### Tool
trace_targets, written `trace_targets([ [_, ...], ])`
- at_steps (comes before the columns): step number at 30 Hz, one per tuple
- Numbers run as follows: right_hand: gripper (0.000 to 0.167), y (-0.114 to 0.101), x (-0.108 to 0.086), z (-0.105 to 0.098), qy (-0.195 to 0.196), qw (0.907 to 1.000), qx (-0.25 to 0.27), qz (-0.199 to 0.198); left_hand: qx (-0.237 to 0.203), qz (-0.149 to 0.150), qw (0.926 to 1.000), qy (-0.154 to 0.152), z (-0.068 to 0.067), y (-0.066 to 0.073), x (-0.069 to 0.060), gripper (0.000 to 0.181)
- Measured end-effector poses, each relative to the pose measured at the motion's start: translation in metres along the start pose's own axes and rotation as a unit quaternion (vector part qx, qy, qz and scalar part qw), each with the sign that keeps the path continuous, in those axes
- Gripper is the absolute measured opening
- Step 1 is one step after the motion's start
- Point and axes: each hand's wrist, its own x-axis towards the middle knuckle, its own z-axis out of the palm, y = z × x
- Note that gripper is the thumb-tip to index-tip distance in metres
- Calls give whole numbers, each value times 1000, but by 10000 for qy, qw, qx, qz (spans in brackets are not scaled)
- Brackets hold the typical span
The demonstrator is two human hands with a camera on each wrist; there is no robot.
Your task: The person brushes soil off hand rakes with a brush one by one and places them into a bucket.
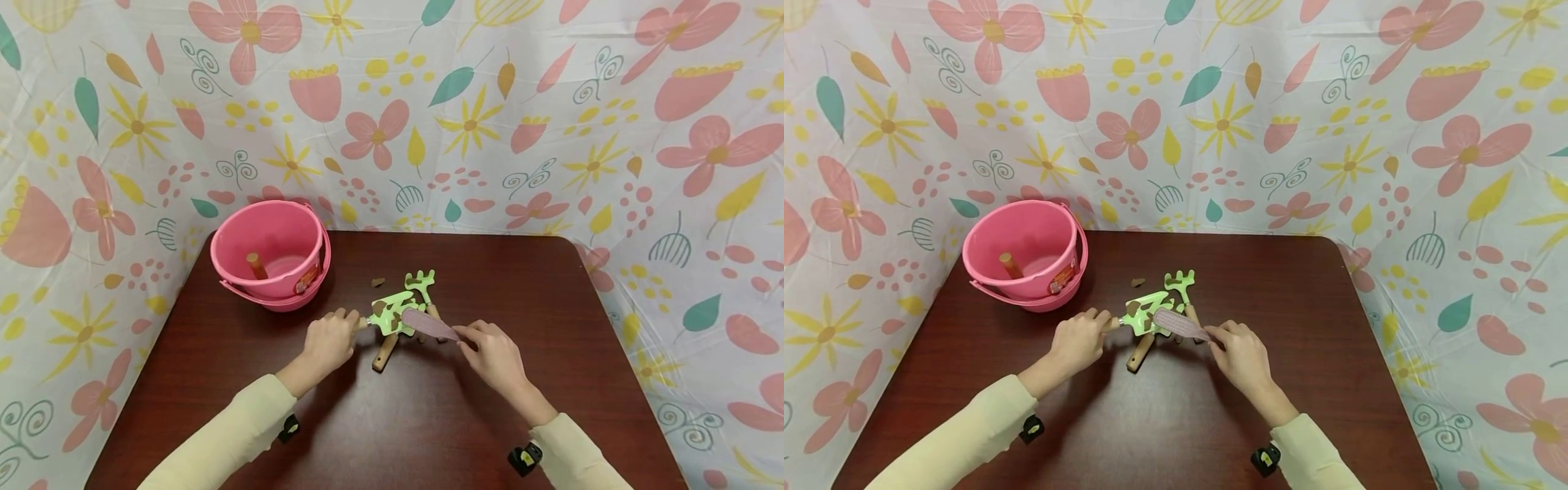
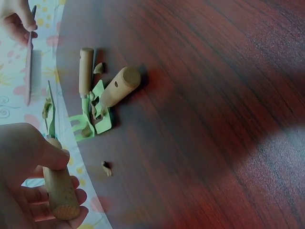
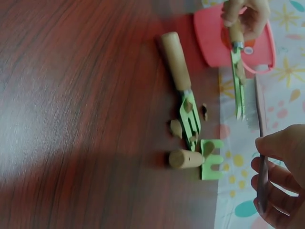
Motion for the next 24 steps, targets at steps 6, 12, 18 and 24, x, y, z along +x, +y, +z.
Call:
trace_targets([
  [6,28,-12,4,5,156,9992,264,-263,-113,68,9999,-96,2,6,1,25],
  [12,29,-20,7,10,143,9984,287,-455,-123,71,9996,-230,4,11,3,27],
  [18,29,-20,8,12,48,9988,263,-408,-114,129,9998,-135,4,13,3,25],
  [24,30,-13,5,14,93,9993,199,-318,-117,161,9998,4,3,13,4,24],
])
